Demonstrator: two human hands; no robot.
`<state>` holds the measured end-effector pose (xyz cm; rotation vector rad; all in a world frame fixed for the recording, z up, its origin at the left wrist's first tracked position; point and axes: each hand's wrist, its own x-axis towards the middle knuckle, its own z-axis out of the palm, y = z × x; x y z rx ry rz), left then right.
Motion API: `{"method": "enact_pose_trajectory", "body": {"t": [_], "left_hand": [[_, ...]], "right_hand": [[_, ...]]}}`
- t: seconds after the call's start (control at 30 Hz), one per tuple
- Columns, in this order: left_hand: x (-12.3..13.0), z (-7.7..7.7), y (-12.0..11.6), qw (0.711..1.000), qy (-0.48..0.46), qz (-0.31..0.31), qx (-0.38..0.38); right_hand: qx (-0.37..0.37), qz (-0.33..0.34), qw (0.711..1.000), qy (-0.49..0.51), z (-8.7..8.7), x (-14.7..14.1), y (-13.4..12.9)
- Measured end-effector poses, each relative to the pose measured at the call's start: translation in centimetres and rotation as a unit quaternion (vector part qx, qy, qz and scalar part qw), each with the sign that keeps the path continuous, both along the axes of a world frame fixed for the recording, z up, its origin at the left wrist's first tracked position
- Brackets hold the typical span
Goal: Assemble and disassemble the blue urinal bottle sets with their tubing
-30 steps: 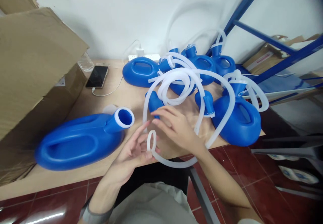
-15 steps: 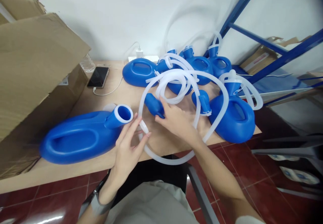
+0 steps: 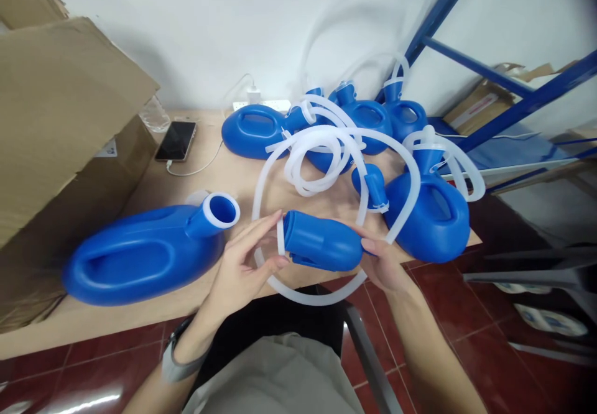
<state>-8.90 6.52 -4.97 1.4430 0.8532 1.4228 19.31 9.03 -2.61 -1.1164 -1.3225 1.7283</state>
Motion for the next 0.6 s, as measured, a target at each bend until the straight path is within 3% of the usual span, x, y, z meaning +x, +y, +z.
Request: {"method": "enact_pose_trajectory", "body": {"t": [0.17,0.4,0.6], "left_hand": [[-0.7,1.1,-0.3,0.999,0.031,-0.017,-0.041],[-0.6,1.9,-0.7,0.998,0.058,0.031,-0.026],[-0.2,1.9,-1.4,0.997,0.065,0.049,-0.014]], "right_hand": [[0.055,-0.004,0.998,-0.017,-0.2,-0.7,0.8],[0.160,-0.136,0.970,-0.120,-0.8,-1.7,0.5],[0.197,-0.119,0.973,-0.002,-0.7,-3.7,-0.4]]}}
